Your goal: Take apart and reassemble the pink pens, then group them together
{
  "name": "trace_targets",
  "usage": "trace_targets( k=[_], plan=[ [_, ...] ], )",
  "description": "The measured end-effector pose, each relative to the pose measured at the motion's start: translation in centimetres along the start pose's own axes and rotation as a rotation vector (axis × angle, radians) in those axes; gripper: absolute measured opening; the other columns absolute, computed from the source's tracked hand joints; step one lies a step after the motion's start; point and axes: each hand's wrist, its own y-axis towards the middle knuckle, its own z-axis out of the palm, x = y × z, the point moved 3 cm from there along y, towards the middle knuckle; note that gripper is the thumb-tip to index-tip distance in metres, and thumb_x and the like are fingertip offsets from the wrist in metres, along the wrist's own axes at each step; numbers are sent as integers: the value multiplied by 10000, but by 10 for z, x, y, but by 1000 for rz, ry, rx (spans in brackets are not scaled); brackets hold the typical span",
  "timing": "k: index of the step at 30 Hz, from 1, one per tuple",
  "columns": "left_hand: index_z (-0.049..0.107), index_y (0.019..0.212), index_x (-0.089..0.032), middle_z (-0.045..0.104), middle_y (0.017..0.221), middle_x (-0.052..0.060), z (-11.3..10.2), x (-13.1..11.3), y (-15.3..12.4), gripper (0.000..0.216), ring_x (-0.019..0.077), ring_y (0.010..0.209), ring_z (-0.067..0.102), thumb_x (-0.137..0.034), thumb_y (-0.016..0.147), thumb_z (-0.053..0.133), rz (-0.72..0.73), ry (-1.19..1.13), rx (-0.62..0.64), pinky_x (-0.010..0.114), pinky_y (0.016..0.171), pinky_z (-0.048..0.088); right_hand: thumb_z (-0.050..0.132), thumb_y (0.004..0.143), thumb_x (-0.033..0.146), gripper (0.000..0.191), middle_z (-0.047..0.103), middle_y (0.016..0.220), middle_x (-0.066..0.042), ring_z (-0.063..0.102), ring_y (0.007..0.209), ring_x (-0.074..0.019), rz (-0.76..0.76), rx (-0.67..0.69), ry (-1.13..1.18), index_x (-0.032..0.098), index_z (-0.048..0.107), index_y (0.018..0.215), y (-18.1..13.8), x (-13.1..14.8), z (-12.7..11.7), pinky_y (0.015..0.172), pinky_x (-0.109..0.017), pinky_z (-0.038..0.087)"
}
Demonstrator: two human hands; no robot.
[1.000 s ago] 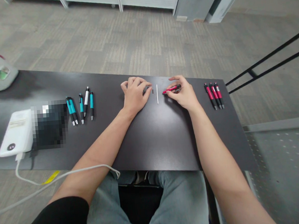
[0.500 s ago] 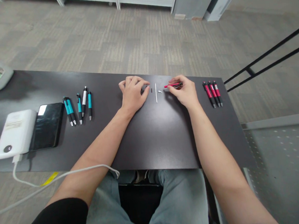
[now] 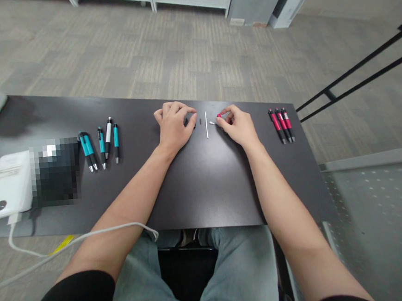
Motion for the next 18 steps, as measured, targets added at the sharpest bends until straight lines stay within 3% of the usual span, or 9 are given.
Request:
trace_targets(
  k=[9, 15, 18],
  plan=[
    [808, 1208, -327, 790, 1298, 114, -1, 10, 3, 263, 409, 1393, 576, -463, 1210, 583, -47, -3, -31, 602, 1186, 365, 751, 973, 277, 181, 758, 798, 19, 703, 782, -261, 8, -16, 46, 307, 761, 1152, 3, -3, -3, 866, -428, 536],
    [779, 1160, -318, 820, 1246, 95, -12, 32, 7, 307, 391, 1342, 612, -541, 1216, 575, -112, -6, -143, 562, 1173, 410, 794, 983, 311, 185, 771, 780, 28, 680, 722, -243, -47, 109, 96, 301, 777, 1166, -3, 5, 1, 802, -409, 523],
    [769, 1160, -318, 812, 1246, 90, -12, 40, 9, 315, 382, 1356, 607, -549, 1226, 565, -133, -14, -131, 551, 1188, 412, 790, 990, 287, 151, 772, 759, 30, 672, 692, -236, -43, 123, 104, 291, 776, 1140, -5, 9, 2, 782, -403, 511]
  ],
)
